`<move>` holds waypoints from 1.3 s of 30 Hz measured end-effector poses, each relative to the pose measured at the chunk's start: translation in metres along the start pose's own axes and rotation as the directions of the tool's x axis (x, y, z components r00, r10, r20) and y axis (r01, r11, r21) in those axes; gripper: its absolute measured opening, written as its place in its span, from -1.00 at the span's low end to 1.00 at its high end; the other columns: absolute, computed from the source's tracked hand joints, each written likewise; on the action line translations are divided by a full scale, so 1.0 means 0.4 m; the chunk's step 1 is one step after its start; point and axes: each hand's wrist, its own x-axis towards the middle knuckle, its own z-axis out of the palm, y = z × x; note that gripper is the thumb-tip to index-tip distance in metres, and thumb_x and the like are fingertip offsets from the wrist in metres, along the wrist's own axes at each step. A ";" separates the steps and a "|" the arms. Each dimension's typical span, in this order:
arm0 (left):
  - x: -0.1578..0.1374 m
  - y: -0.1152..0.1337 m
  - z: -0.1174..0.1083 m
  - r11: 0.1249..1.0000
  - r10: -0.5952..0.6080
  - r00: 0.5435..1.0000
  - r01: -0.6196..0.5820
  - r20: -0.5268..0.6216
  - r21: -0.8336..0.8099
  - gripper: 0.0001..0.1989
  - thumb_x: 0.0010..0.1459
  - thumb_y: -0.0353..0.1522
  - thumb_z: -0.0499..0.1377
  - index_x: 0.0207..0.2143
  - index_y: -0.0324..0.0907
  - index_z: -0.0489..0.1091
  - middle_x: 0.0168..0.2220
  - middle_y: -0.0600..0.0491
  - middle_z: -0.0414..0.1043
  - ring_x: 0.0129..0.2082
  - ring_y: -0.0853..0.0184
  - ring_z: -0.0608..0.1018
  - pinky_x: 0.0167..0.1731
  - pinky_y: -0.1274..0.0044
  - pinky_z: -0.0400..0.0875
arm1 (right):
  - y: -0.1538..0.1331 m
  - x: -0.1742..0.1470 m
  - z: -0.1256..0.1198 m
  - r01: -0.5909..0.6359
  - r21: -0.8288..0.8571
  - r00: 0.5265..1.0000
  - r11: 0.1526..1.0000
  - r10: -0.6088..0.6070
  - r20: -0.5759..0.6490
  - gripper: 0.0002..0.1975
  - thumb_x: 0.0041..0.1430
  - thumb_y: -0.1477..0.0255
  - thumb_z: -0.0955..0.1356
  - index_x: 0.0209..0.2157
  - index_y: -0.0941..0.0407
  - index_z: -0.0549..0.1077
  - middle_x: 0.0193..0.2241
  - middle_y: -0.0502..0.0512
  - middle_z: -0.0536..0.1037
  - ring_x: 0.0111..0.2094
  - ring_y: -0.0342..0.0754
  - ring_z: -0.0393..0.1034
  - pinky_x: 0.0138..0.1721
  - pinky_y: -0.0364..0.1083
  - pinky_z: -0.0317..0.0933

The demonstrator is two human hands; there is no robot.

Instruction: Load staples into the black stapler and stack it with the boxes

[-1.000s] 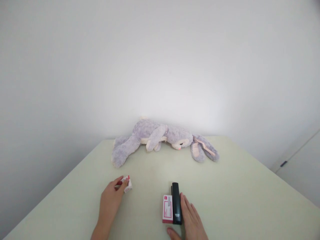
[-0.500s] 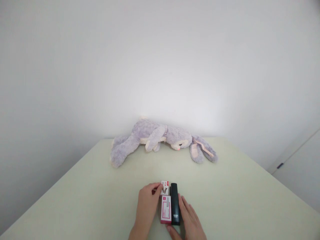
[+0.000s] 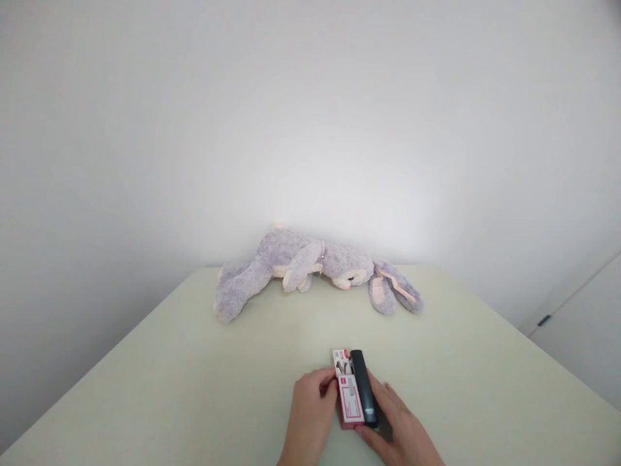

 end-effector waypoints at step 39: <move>-0.098 -0.194 -0.178 0.569 0.227 0.974 -0.140 0.009 0.810 -0.34 0.36 -0.06 0.02 0.43 0.10 -0.07 0.47 0.06 -0.10 0.46 0.00 0.02 0.35 0.00 0.07 | -0.095 0.071 0.207 0.077 -0.434 0.995 0.898 -0.097 -0.025 -0.31 0.33 0.27 0.29 0.42 -0.16 0.01 0.41 0.03 -0.05 0.39 0.37 -0.03 0.30 0.44 0.07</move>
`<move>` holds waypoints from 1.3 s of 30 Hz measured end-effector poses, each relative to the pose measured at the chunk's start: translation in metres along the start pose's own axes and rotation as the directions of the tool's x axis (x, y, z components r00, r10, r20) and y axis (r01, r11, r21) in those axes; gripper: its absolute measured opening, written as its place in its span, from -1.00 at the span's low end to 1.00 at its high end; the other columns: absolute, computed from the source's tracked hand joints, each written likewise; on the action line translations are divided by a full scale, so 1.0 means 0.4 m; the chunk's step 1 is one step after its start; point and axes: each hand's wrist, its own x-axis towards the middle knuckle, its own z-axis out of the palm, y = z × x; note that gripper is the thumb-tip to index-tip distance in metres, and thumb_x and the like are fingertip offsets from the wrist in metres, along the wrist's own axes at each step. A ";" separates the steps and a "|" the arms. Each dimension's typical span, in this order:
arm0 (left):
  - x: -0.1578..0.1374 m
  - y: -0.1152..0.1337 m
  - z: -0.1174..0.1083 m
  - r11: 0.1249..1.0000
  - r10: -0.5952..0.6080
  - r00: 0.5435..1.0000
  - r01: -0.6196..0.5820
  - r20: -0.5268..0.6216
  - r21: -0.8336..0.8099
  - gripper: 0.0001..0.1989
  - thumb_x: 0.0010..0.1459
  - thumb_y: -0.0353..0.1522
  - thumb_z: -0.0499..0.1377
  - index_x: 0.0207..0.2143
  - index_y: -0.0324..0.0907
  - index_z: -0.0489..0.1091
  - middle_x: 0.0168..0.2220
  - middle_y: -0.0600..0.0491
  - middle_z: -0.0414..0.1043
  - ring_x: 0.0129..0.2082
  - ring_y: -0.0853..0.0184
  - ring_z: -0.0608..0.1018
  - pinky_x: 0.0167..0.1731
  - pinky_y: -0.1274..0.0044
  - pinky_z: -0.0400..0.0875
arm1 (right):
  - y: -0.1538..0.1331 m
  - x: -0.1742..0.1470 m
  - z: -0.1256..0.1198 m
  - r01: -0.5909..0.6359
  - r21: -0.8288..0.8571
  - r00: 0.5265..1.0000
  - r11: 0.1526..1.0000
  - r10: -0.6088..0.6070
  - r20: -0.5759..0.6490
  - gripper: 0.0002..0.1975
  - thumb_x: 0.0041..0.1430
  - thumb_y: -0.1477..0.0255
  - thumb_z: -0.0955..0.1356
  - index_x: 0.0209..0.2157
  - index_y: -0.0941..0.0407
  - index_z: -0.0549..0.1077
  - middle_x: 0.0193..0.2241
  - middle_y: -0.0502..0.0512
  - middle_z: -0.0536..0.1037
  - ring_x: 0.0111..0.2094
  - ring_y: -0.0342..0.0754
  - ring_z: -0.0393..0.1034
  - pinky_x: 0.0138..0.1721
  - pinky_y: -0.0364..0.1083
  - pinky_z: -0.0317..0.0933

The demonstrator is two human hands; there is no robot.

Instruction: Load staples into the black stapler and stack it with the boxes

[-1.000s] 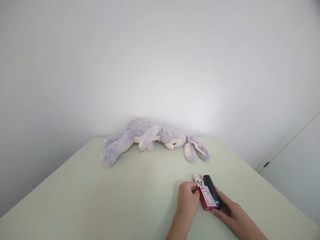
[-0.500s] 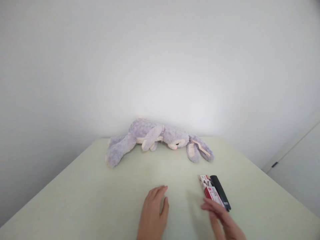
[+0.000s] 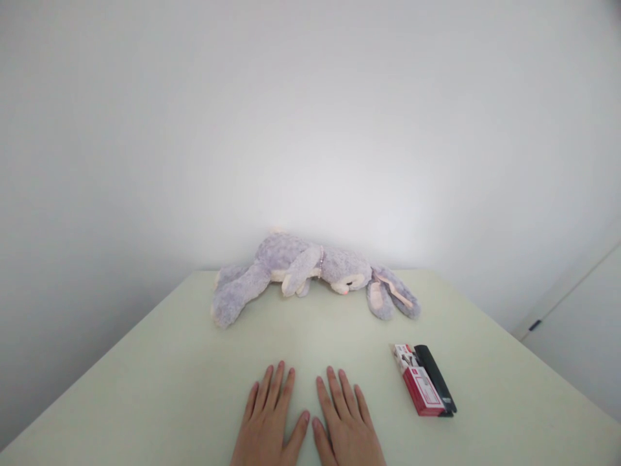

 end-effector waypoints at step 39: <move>0.003 -0.011 -0.001 0.987 0.078 0.995 -0.086 0.065 0.138 -0.35 0.39 0.02 -0.08 0.43 0.21 -0.23 0.46 0.23 -0.15 0.45 0.05 0.07 0.34 -0.02 0.11 | 0.020 -0.004 0.032 0.048 -0.208 0.995 0.977 -0.065 -0.079 -0.32 0.39 0.16 0.22 0.43 -0.17 -0.11 0.42 0.03 0.00 0.39 0.24 0.04 0.25 0.30 0.20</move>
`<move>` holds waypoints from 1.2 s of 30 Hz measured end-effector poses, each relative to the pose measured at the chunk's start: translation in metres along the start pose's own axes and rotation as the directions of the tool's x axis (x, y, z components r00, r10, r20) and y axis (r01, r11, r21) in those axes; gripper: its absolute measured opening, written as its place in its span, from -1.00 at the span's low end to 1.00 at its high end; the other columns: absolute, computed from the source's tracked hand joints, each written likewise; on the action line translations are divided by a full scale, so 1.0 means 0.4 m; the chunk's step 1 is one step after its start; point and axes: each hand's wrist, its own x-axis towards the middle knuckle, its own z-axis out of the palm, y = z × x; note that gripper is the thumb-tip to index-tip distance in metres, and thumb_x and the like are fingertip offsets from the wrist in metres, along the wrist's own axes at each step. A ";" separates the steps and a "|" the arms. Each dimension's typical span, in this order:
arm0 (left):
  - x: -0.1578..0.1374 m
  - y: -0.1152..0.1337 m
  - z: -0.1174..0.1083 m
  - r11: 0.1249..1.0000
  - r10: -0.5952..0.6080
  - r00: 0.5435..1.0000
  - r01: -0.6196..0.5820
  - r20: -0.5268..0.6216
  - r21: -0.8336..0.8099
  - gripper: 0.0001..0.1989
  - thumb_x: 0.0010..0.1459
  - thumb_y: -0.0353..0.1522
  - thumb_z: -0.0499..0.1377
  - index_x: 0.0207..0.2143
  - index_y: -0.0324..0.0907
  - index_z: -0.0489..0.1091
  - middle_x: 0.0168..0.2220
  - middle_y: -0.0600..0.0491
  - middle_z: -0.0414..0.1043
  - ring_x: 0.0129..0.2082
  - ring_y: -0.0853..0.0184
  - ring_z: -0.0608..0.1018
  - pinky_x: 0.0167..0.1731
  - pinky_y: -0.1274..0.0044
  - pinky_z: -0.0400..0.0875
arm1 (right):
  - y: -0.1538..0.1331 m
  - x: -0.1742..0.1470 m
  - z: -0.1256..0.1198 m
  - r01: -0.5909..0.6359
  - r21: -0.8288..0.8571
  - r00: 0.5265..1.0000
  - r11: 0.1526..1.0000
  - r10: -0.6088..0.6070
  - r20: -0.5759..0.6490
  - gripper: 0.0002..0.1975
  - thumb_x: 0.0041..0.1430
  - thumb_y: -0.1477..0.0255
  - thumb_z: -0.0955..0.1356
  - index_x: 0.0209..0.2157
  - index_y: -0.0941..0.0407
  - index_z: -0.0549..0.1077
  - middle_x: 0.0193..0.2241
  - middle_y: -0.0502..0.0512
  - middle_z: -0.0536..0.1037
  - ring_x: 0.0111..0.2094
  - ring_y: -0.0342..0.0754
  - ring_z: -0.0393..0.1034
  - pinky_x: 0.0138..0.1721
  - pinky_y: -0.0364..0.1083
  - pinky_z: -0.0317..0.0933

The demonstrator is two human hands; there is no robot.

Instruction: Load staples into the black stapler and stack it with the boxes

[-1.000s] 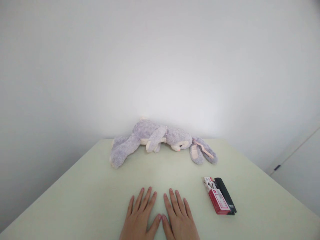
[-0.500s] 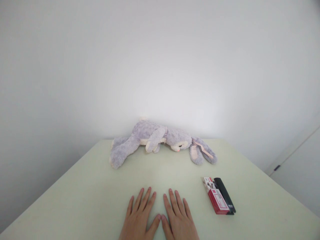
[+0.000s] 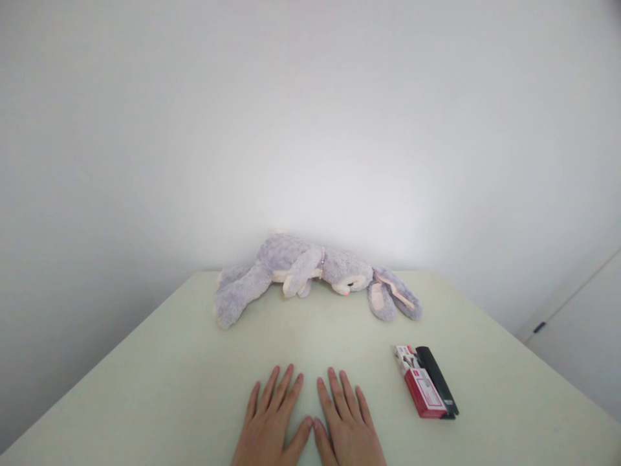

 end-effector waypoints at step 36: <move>0.001 0.001 -0.001 1.000 -0.025 0.999 0.025 0.022 0.018 -0.45 0.46 -0.13 -0.16 0.43 0.15 -0.18 0.45 0.25 -0.13 0.45 0.14 0.07 0.35 0.05 0.12 | -0.007 0.001 -0.001 -0.024 0.023 0.999 0.999 0.025 -0.035 -0.37 0.37 0.15 0.25 0.41 -0.19 0.04 0.40 -0.02 0.06 0.38 0.21 0.09 0.28 0.27 0.19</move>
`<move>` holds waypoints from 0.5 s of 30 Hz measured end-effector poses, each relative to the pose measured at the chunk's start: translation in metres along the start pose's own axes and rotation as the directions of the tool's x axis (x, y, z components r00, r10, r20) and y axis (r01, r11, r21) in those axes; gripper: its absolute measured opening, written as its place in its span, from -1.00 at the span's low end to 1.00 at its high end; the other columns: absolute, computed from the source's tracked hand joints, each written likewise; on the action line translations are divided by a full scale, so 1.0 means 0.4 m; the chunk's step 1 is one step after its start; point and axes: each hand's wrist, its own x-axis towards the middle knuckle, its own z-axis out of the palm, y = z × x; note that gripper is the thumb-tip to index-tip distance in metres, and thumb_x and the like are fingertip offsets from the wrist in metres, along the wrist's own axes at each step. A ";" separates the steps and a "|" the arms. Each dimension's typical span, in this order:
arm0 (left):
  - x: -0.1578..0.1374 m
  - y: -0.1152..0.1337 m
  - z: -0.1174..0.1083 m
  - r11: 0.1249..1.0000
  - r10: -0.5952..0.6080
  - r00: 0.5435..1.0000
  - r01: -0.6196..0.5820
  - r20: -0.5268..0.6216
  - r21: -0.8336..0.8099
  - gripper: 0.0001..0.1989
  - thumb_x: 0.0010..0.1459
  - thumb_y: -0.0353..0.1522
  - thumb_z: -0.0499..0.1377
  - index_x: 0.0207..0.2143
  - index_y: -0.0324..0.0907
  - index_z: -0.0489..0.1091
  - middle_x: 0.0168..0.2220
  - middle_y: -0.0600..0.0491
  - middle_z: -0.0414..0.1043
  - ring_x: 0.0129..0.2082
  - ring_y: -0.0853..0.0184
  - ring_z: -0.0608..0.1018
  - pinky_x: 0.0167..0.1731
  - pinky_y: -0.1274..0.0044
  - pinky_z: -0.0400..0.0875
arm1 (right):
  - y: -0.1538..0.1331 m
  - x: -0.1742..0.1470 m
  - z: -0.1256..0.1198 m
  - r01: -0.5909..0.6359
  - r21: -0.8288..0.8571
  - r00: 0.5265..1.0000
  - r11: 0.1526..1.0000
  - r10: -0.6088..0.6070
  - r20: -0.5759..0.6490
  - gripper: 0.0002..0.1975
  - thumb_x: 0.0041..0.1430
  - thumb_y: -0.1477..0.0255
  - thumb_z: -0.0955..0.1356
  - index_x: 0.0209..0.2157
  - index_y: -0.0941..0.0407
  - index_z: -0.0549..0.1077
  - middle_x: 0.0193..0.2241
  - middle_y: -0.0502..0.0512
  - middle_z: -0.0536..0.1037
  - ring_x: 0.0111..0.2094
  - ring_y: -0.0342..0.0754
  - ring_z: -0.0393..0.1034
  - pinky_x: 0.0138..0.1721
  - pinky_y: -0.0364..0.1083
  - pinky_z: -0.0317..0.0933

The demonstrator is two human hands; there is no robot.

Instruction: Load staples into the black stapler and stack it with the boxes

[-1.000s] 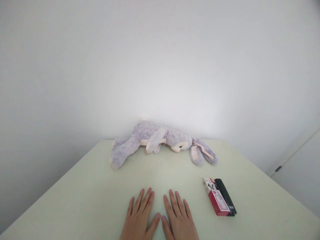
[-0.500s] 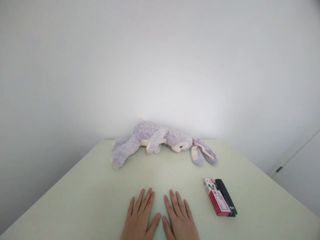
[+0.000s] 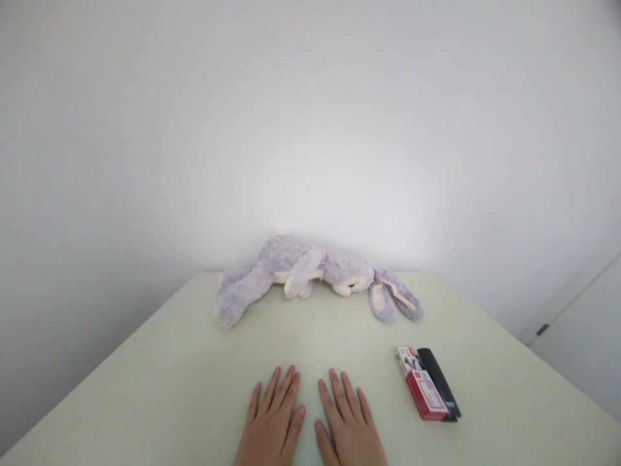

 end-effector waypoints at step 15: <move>-0.002 -0.003 0.007 1.000 0.022 0.998 -0.021 -0.059 0.007 -0.45 0.46 -0.20 -0.13 0.42 0.15 -0.19 0.45 0.22 -0.05 0.44 0.17 0.12 0.35 0.16 0.14 | -0.002 0.000 -0.001 -0.017 -0.006 1.000 1.000 0.017 0.019 -0.36 0.36 0.14 0.25 0.41 -0.18 0.03 0.41 -0.02 0.03 0.38 0.23 0.08 0.27 0.28 0.19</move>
